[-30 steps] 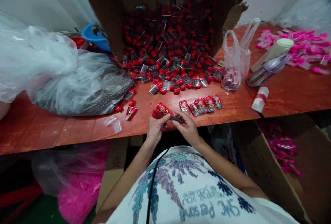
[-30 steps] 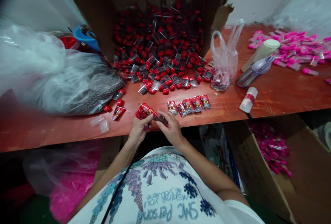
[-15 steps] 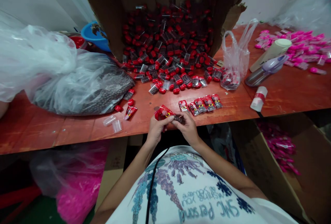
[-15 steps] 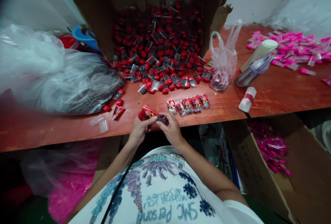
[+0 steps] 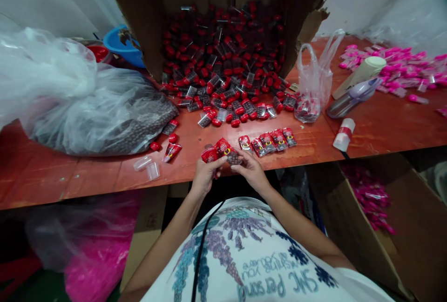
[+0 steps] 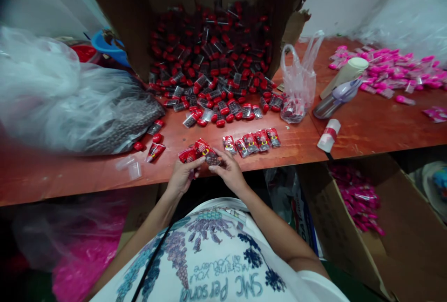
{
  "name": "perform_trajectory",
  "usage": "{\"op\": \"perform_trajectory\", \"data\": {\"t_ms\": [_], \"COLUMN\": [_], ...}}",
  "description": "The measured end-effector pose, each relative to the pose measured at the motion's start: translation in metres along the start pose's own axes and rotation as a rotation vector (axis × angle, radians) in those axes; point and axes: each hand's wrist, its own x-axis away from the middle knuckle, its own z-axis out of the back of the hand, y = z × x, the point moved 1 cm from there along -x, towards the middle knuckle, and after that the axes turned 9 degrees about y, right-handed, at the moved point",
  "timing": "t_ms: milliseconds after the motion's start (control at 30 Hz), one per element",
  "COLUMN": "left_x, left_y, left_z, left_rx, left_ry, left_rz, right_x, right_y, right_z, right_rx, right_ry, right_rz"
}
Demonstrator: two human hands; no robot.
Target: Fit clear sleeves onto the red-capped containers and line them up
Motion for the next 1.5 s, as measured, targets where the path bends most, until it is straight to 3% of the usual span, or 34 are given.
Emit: {"op": "perform_trajectory", "data": {"t_ms": [233,433,633,833,967,1067,1200,1300,1433,1500], "left_x": [0.002,0.007,0.006,0.004,-0.002,-0.011,-0.019,-0.019,-0.017,-0.016], "left_y": [-0.002,0.003,-0.009,-0.016,-0.019,-0.02,-0.015,-0.01,-0.008,-0.009], "left_z": [-0.006,-0.014,-0.017,-0.022,-0.031,-0.037,-0.04,-0.043,-0.05,-0.052], "left_rx": [-0.01,-0.091,-0.114,-0.056,-0.048,0.001,0.056,0.194,0.348,0.375], "left_ry": [0.021,-0.042,-0.093,-0.134,-0.148,-0.066,-0.005,-0.033,-0.039,-0.037], "left_rz": [-0.041,-0.035,0.027,0.095,0.124,0.1,0.109,0.167,0.157,0.138], "right_x": [-0.003,0.001,0.001,-0.001,-0.007,-0.015,-0.021,-0.018,-0.014,-0.016], "right_y": [-0.005,-0.006,-0.01,-0.01,-0.007,-0.005,-0.008,-0.017,-0.025,-0.025], "right_z": [0.005,0.006,0.009,0.015,0.031,0.053,0.071,0.06,0.027,0.015], "right_rx": [0.024,-0.053,0.135,0.199,0.298,0.473,0.764,0.772,0.535,0.453], "right_ry": [-0.034,-0.037,0.017,0.084,0.166,0.293,0.325,0.307,0.135,0.114], "right_rz": [-0.023,-0.081,0.123,0.152,0.22,0.273,0.35,0.4,0.339,0.302]}}
